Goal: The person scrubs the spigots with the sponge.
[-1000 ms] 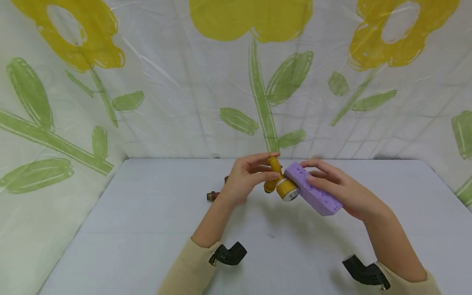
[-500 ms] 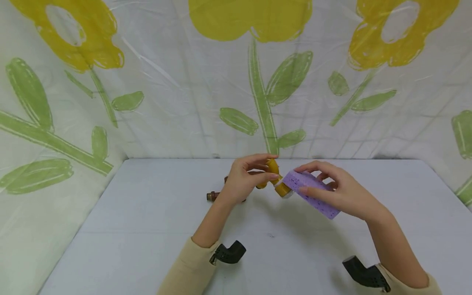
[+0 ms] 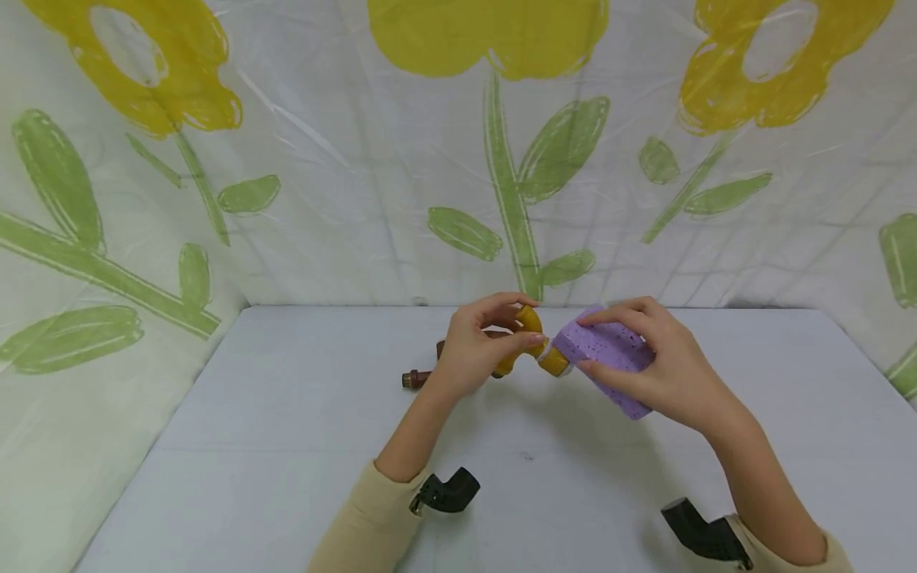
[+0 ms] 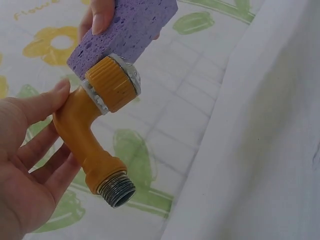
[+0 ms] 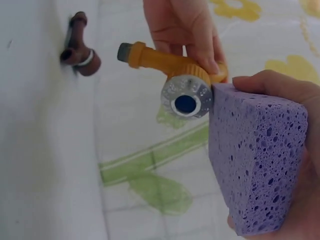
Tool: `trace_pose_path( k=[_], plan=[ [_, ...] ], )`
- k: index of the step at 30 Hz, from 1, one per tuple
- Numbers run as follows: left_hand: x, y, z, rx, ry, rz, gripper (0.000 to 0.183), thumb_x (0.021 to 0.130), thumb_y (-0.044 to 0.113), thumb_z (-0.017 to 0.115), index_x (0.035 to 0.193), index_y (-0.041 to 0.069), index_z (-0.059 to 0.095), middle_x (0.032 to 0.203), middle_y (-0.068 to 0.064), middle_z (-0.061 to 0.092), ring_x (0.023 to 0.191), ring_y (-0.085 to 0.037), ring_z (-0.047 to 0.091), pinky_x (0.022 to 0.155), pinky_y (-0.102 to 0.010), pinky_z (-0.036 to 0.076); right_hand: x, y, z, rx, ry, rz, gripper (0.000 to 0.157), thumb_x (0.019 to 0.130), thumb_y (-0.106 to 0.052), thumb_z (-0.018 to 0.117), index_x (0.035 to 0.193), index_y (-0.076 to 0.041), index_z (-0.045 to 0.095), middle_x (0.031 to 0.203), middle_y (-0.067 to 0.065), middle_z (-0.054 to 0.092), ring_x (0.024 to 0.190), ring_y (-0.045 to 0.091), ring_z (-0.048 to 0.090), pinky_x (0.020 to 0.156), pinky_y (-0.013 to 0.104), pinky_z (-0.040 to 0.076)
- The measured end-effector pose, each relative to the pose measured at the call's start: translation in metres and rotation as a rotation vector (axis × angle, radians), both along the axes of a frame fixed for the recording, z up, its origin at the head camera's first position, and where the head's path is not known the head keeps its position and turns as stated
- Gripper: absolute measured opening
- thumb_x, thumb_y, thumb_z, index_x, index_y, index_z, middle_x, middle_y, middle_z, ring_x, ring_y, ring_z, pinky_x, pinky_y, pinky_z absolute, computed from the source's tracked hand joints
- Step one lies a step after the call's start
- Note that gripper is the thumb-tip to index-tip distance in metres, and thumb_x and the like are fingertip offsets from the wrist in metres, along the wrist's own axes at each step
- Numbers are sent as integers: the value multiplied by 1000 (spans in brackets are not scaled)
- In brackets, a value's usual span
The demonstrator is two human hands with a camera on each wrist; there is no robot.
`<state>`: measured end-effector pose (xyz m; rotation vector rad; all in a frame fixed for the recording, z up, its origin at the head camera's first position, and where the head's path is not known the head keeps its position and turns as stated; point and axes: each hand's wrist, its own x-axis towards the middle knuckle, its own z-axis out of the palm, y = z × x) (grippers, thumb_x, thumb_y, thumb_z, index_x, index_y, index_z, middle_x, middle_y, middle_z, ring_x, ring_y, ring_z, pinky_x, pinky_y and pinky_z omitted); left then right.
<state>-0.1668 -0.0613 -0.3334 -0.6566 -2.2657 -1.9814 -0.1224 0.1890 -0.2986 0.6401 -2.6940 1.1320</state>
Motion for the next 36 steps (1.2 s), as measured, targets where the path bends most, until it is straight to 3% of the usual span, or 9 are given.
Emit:
trace_pose_path(
  k=[12, 20, 27, 33, 36],
  plan=[
    [5, 5, 6, 15, -128, 57, 33, 91, 5, 84, 121, 4, 70, 110, -18, 76, 86, -29, 79, 74, -36, 67, 5, -3, 4, 34, 153, 12, 48, 80, -16, 93, 123, -25, 75, 126, 14, 55, 108, 39, 60, 78, 56, 59],
    [7, 8, 7, 40, -173, 110, 32, 89, 5, 85, 117, 3, 70, 107, -19, 77, 83, -29, 79, 74, -37, 67, 6, -2, 4, 35, 145, 35, 48, 80, -17, 94, 122, -28, 75, 126, 10, 55, 107, 37, 61, 75, 52, 61],
    [9, 10, 9, 38, -191, 122, 33, 88, 5, 86, 116, -2, 69, 102, -20, 78, 77, -28, 78, 67, -36, 66, 6, -4, 3, 54, 223, 2, 50, 78, -14, 95, 123, -24, 76, 127, 16, 53, 110, 38, 57, 76, 57, 60],
    [8, 10, 10, 80, -281, 170, 32, 89, 8, 86, 115, 2, 69, 101, -19, 77, 75, -22, 76, 66, -34, 66, 8, -3, 7, 89, 212, 25, 50, 74, -18, 98, 120, -27, 77, 127, 9, 54, 100, 26, 54, 68, 36, 60],
    [7, 10, 10, 131, -337, 166, 32, 89, 8, 86, 113, 1, 67, 99, -18, 77, 74, -19, 74, 64, -30, 65, 8, -4, 6, 84, 240, 15, 52, 73, -16, 98, 119, -26, 77, 127, 10, 54, 100, 25, 53, 69, 36, 60]
  ],
)
